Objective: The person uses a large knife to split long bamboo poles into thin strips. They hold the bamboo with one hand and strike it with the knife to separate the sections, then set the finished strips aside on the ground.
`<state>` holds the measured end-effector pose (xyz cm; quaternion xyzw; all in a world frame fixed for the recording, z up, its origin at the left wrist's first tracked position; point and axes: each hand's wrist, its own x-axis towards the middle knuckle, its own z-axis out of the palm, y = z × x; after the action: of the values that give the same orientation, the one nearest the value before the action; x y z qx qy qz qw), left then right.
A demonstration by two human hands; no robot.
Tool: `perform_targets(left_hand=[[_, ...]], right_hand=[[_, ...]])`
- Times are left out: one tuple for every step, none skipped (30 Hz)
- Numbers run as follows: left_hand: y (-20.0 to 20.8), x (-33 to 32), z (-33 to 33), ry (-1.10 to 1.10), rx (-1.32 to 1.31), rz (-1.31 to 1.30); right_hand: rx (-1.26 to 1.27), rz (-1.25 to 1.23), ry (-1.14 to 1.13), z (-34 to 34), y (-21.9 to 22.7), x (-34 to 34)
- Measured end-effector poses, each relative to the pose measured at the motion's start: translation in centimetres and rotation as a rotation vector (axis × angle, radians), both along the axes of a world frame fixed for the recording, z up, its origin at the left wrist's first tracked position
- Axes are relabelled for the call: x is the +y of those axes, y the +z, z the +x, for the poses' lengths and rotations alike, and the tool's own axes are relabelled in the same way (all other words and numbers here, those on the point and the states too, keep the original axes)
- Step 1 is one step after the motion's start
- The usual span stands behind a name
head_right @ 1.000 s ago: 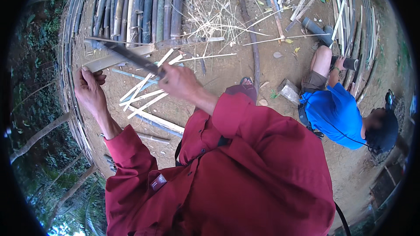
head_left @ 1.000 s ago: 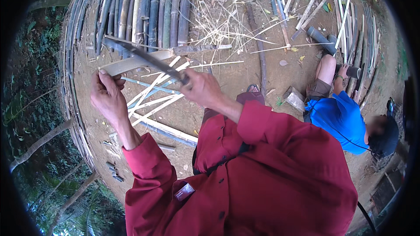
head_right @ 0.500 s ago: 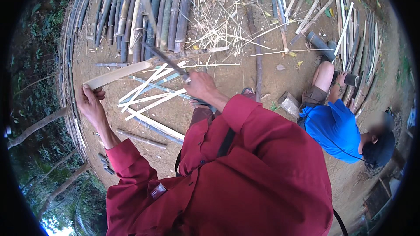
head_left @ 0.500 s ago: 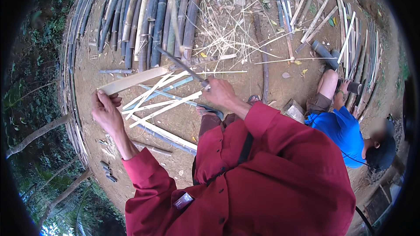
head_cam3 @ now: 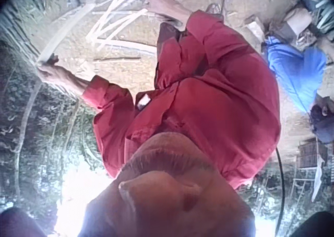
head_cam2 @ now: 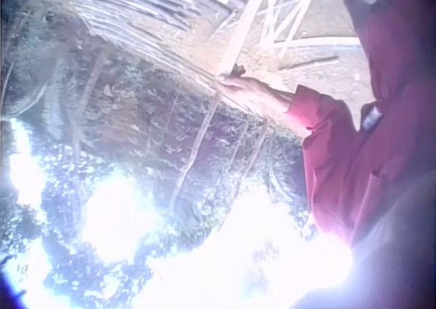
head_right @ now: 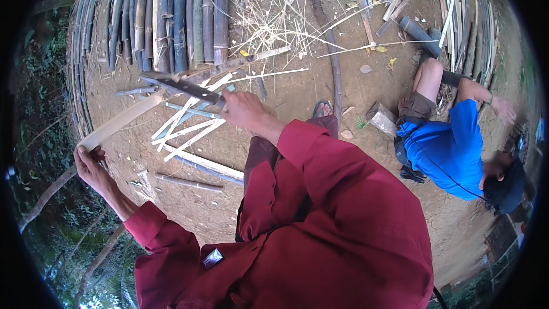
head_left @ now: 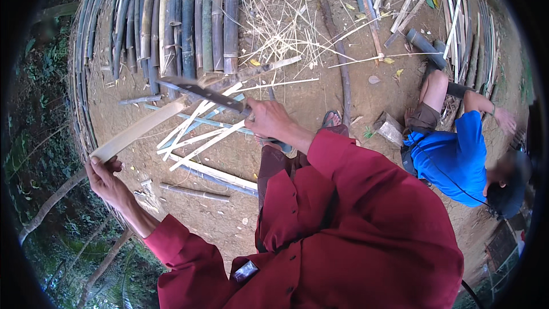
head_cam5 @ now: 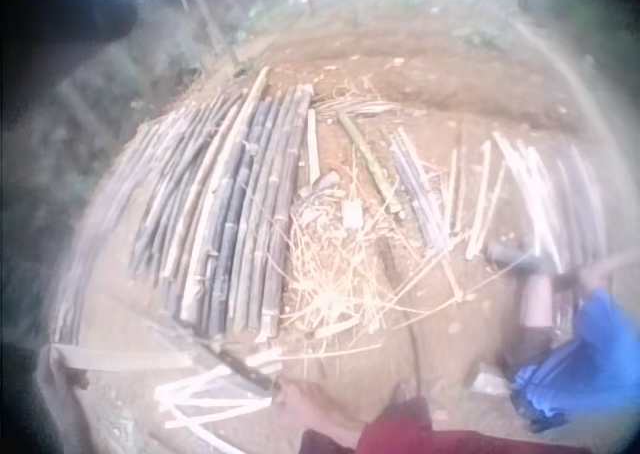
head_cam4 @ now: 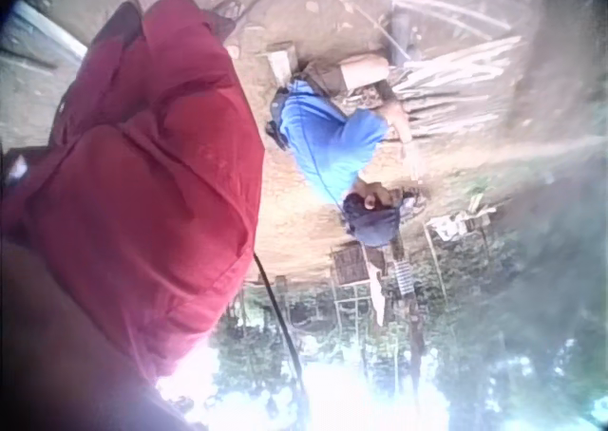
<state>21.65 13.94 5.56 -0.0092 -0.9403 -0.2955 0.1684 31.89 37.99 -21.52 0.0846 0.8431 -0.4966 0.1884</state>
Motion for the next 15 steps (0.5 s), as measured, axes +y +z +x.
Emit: perform_targets(left_hand=[[-0.2, -0.5, -0.8, 0.004, 0.007, -0.021], [-0.5, -0.9, -1.2, 0.01, 0.016, -0.045], [-0.9, -1.2, -1.2, 0.035, 0.02, -0.063], [-1.1, -1.5, -1.7, 0.054, 0.028, -0.078], [-1.8, -1.6, -2.2, 0.068, 0.072, -0.076], [-2.0, -4.0, -2.9, 0.037, 0.041, -0.109], [-3.2, -2.7, -3.2, 0.001, 0.141, 0.001], [-3.3, -0.4, -3.4, -0.029, 0.265, 0.104], [-3.9, 0.6, -4.4, -0.142, 0.262, 0.308], [-5.2, 1.4, -5.5, -0.161, 0.295, 0.739], [-5.5, -1.1, -7.4, -0.35, 0.25, 0.915], [-5.7, -3.8, -9.0, -0.531, 0.2, 1.088], [-6.0, -2.5, -9.7, -0.346, 0.306, 1.08], [-6.3, -3.2, -10.3, -0.406, 0.252, 1.094], [-6.0, -5.2, -11.2, -0.466, 0.194, 1.108]], right_hand=[[-0.1, 0.008, -0.093, 0.2, -4.9, 0.5], [-0.2, 0.013, -0.183, 0.5, -8.6, 1.0], [-0.215, 0.028, -0.182, 1.1, -10.8, 1.8], [-0.227, 0.045, -0.188, 1.2, -12.7, 2.6], [-0.236, 0.083, -0.185, 0.9, -14.2, 4.0], [-0.239, 0.073, -0.12, 0.5, -12.6, 4.7], [-0.265, 0.048, -0.059, 0.0, -8.4, 4.3], [-0.266, 0.014, 0.008, -0.8, -6.1, 3.9], [-0.175, 0.029, -0.002, -1.3, -6.8, 3.3], [-0.085, 0.045, -0.009, -1.7, -7.7, 2.8], [-0.008, 0.043, -0.017, -1.3, -8.8, 2.2], [-0.126, 0.02, -0.091, -0.6, -11.6, 1.9], [-0.244, 0.01, -0.176, -0.2, -15.9, 2.0], [-0.351, -0.008, -0.257, -0.1, -19.5, 2.8], [-0.297, 0.054, -0.183, 0.4, -21.8, 4.1]])
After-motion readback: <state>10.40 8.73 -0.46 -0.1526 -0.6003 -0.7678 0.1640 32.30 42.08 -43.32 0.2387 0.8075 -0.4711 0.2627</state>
